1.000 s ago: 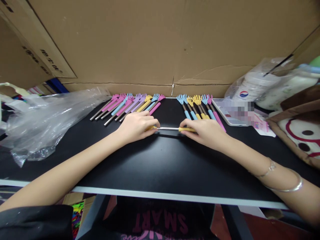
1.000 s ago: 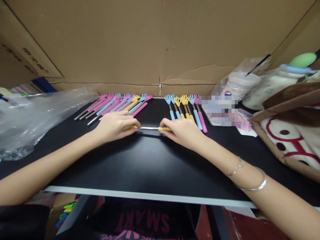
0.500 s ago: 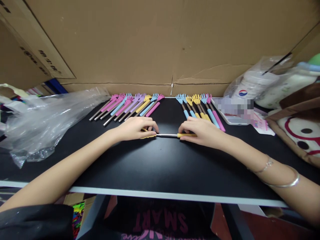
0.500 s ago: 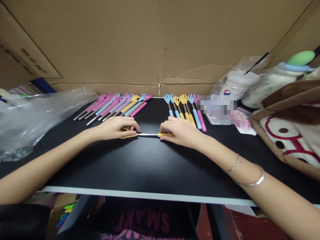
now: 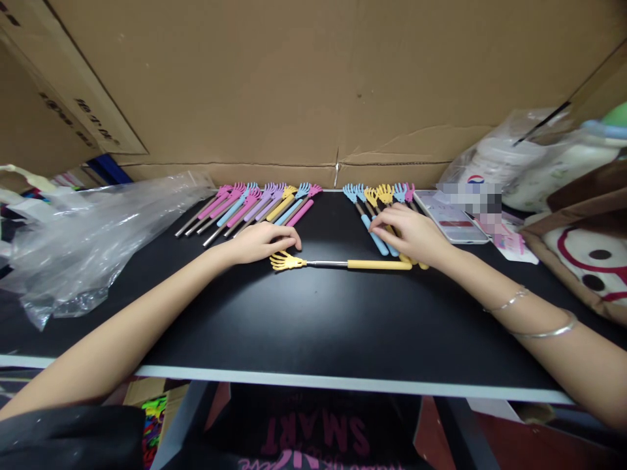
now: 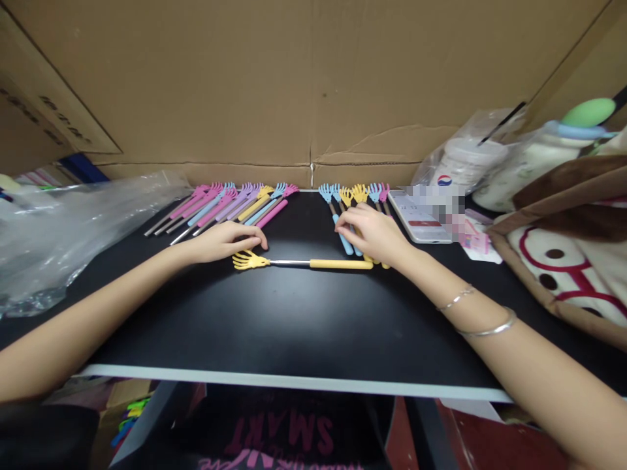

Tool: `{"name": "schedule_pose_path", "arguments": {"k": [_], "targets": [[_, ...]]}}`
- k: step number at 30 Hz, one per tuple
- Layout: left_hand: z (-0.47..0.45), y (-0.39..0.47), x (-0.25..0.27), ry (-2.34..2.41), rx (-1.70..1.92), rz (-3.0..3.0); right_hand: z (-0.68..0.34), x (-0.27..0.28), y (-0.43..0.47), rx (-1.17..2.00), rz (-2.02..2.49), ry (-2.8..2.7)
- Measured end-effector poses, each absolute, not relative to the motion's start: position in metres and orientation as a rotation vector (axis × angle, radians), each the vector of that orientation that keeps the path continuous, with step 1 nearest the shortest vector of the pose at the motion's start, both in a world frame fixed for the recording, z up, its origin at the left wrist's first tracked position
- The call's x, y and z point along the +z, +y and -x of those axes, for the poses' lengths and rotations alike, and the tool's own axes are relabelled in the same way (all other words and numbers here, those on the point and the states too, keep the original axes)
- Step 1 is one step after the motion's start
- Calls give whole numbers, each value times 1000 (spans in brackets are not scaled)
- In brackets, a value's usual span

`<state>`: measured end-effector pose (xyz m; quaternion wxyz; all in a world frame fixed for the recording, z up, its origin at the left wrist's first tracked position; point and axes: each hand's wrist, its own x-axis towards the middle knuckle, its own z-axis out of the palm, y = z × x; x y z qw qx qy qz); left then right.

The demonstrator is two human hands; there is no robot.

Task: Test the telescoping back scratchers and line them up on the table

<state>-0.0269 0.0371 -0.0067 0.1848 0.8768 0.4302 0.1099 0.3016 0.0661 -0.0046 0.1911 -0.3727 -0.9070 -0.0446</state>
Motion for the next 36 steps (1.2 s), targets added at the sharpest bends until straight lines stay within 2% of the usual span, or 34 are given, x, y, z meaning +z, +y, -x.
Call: {"name": "schedule_pose_path", "arguments": {"k": [21, 36], "targets": [[26, 37, -10, 1291, 284, -2462, -301, -20, 74, -212, 1024, -2574], [23, 33, -7, 1318, 277, -2472, -298, -19, 72, -126, 1006, -2555]]}}
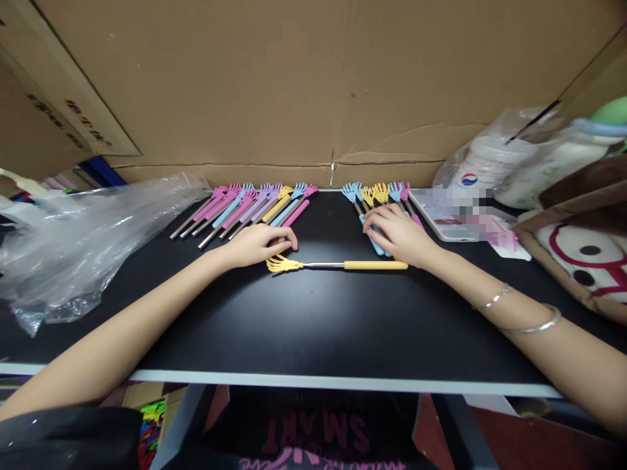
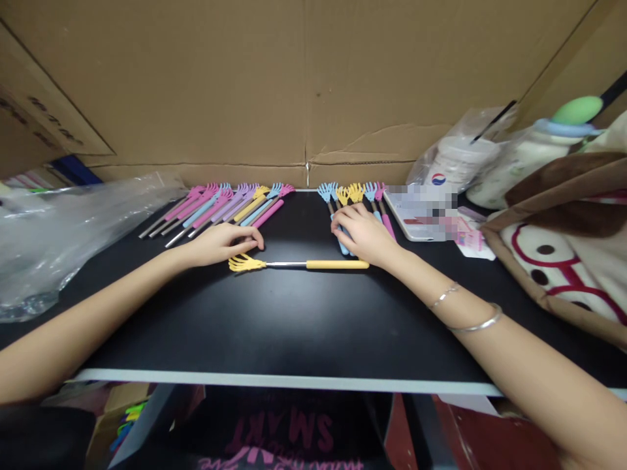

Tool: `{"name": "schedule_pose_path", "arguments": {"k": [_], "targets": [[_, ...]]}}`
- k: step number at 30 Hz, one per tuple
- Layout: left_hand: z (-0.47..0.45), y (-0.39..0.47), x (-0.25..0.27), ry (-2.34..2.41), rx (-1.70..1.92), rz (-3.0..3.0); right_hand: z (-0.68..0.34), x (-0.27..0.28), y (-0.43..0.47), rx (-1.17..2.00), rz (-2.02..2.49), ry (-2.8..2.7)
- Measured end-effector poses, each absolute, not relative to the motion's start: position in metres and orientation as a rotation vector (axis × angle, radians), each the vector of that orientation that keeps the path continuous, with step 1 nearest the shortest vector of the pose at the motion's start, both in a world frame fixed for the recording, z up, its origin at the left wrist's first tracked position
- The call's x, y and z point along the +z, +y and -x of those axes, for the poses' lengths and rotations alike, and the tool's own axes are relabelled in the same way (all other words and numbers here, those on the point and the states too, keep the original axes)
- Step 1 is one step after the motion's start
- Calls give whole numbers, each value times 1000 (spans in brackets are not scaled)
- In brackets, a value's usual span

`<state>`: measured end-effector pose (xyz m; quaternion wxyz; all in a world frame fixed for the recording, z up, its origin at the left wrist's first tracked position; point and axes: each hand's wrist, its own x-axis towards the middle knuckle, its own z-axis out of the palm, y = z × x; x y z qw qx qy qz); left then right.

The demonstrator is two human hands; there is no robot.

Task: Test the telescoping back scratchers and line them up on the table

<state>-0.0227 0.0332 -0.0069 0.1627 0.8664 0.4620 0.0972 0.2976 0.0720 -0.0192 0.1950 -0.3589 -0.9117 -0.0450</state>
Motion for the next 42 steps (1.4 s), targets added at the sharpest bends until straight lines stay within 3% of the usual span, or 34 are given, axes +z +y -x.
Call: {"name": "schedule_pose_path", "arguments": {"k": [42], "targets": [[23, 32, -5, 1296, 267, -2540, -301, -23, 77, -10, 1006, -2563]]}}
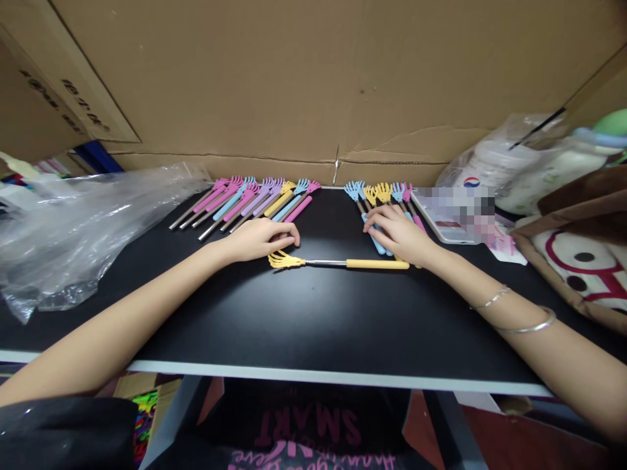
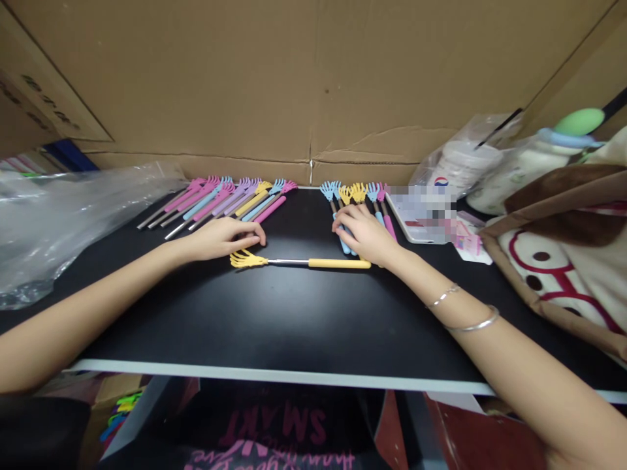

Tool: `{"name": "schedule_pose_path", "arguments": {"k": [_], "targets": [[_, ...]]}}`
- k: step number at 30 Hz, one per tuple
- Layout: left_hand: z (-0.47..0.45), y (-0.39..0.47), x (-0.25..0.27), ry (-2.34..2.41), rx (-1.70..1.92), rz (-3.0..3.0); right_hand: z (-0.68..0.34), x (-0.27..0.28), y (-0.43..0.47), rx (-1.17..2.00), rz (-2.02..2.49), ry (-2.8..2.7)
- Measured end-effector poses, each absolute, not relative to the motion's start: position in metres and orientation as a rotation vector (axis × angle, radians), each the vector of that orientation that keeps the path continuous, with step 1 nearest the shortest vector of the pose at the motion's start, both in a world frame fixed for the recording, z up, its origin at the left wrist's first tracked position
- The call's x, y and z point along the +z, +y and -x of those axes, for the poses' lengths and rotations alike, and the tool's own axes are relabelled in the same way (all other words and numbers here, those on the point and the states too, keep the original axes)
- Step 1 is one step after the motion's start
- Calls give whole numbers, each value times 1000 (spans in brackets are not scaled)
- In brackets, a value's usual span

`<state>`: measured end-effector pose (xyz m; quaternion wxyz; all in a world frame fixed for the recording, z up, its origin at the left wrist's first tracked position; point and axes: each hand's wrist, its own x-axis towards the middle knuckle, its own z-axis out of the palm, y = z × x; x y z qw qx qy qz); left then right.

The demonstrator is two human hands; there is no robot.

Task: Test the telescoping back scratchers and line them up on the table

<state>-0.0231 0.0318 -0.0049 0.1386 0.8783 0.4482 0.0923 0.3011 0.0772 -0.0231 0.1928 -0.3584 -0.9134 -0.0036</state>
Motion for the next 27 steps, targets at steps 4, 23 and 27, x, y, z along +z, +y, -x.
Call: {"name": "schedule_pose_path", "arguments": {"k": [4, 23, 27], "targets": [[24, 32, -2, 1323, 215, -2540, -302, -23, 77, -30, 1011, -2564], [30, 31, 7, 1215, 85, -2423, -301, -24, 78, -46, 1003, -2567], [30, 32, 7, 1225, 74, -2426, -302, -24, 79, -57, 1000, -2575]]}}
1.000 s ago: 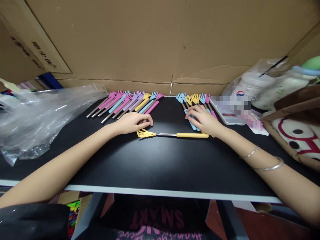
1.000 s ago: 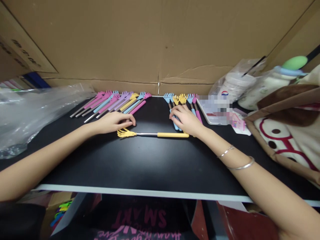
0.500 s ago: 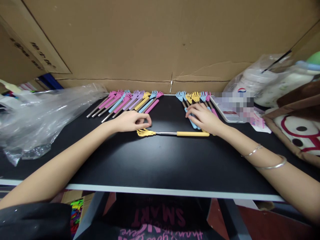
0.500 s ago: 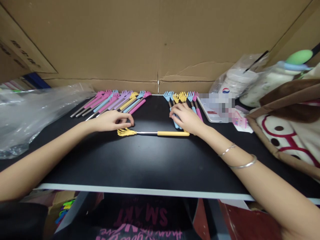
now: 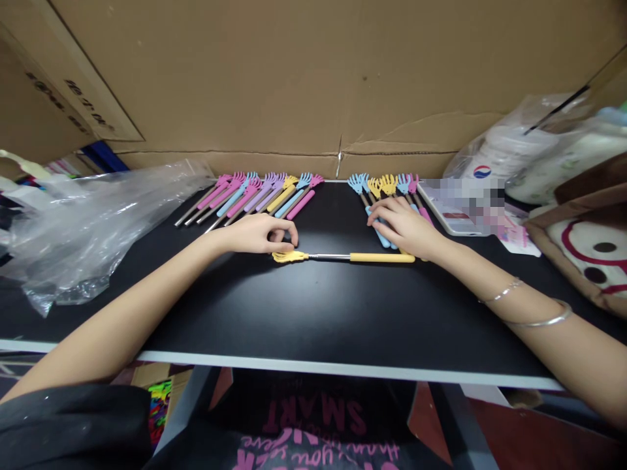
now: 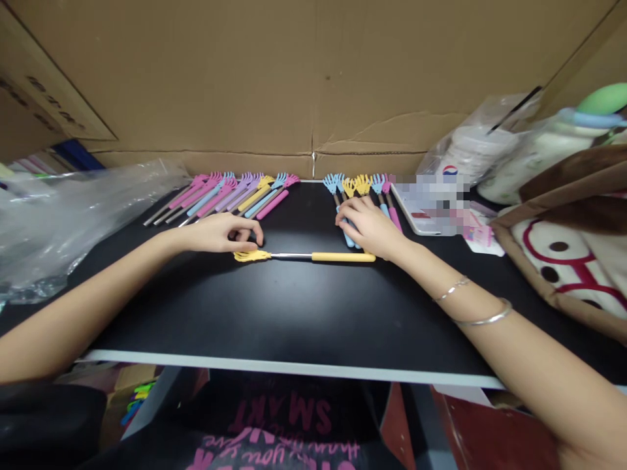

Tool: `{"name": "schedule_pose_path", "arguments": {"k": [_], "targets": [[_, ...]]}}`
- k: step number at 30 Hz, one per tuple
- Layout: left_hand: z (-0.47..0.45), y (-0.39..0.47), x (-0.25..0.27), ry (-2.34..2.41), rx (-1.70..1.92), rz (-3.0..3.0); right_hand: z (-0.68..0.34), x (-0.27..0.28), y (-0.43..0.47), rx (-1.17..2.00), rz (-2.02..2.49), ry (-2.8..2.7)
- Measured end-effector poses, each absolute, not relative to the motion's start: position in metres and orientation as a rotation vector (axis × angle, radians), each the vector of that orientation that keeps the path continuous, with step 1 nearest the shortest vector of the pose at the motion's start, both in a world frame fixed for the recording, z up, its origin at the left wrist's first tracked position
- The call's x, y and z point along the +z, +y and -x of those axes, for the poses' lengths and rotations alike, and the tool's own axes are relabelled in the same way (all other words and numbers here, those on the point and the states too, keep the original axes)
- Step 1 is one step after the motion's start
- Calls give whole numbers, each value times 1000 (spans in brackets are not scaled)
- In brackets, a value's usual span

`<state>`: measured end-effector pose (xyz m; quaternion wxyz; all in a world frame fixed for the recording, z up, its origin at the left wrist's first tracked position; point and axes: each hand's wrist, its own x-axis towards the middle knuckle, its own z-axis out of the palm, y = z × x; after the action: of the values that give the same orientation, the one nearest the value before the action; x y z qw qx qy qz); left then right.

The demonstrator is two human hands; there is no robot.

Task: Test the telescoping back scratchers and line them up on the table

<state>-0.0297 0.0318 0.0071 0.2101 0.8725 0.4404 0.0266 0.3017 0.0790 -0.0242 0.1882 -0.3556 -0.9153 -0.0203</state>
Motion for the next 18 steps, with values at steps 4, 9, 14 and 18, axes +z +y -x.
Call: {"name": "schedule_pose_path", "arguments": {"k": [4, 9, 14, 18], "targets": [[29, 32, 8, 1252, 40, -2412, -301, -23, 79, -63, 1007, -2586], [29, 31, 9, 1243, 35, -2425, -299, -22, 78, -39, 1011, -2582], [29, 30, 10, 1243, 21, -2420, -299, -23, 77, -62, 1023, -2570], [30, 31, 10, 1234, 16, -2409, -299, -23, 76, -54, 1021, -2577]]}}
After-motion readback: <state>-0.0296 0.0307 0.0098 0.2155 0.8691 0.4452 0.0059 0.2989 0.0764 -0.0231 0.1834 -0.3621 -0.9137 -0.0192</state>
